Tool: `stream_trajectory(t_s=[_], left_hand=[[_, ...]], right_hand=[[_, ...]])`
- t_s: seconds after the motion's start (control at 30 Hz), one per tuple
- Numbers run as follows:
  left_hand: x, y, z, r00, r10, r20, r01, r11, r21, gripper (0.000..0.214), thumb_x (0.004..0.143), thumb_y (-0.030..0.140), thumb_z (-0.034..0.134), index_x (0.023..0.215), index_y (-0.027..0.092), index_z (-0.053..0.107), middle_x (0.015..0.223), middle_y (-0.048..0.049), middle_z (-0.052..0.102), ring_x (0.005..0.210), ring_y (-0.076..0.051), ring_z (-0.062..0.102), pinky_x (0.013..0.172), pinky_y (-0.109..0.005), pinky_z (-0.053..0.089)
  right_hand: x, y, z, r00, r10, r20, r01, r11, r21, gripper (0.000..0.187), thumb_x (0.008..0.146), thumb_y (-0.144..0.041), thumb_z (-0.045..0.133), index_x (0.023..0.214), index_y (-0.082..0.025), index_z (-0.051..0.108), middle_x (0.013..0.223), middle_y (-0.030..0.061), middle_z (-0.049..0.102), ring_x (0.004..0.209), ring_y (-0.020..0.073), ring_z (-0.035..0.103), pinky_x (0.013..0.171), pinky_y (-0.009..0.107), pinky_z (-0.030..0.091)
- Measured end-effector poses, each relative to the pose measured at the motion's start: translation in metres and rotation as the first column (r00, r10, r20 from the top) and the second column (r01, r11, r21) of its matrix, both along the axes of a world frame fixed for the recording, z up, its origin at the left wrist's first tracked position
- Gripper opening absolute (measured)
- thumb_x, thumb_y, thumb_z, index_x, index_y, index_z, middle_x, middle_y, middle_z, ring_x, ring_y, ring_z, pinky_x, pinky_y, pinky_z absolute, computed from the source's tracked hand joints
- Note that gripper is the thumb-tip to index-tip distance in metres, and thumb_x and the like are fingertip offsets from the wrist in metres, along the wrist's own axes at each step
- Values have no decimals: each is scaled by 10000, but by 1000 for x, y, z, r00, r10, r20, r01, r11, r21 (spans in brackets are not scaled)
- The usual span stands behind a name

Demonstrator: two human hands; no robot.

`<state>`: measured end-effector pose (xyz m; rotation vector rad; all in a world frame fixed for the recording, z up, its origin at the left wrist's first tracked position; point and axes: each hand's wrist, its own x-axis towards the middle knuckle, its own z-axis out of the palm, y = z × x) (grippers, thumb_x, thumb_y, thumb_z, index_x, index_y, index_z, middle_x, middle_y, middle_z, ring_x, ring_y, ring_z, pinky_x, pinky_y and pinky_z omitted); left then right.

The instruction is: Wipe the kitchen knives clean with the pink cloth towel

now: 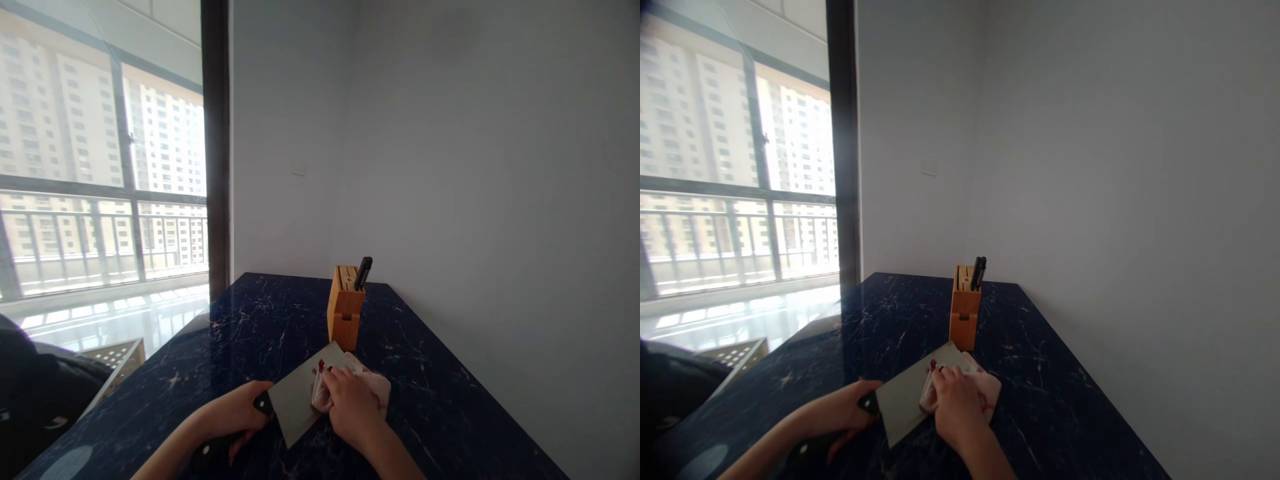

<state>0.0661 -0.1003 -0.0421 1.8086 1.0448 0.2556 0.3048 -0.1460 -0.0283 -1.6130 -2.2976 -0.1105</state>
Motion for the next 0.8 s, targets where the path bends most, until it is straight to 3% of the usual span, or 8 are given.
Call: stream_trajectory(t_s=[0.17,0.27,0.43,0.6,0.8], left_hand=[[-3,3,-5,1000,15,17,-15,1000,15,408,532,128,400,909,159,552,475,61,543,311,-106,488,261,-157,359],[-3,2,-5,999,35,19,-35,999,12,401,542,131,401,914,150,548,439,62,536,309,-115,494,255,-157,360],[-2,1,-6,999,45,29,-45,999,-19,464,551,126,400,1000,147,514,413,66,547,298,-126,501,250,-166,374],[1,-3,-4,999,32,1,-32,999,27,390,552,128,394,915,170,533,460,60,561,328,-135,529,256,-167,367],[7,-11,5,999,20,-27,-16,991,132,349,581,152,412,901,153,549,563,32,603,418,-145,568,341,-202,425]], right_hand=[[-26,-20,-1,976,200,-90,-203,979,-31,295,647,-125,454,925,-200,519,973,41,550,898,201,453,804,312,331],[-39,-28,-5,957,248,-152,-258,965,-49,301,636,-156,495,933,-201,506,986,41,528,917,198,445,845,320,318],[-48,-26,-8,954,132,-269,-149,988,-43,455,696,-296,575,1129,-239,446,1099,54,476,1015,231,433,858,341,339],[-48,-11,-3,958,-4,-286,18,999,46,485,756,-151,499,1222,-255,416,1128,60,487,1051,235,438,889,358,337],[-61,-13,-4,936,171,-309,-155,985,74,442,769,-168,502,1192,-287,455,1159,8,500,1064,221,431,909,361,334]])
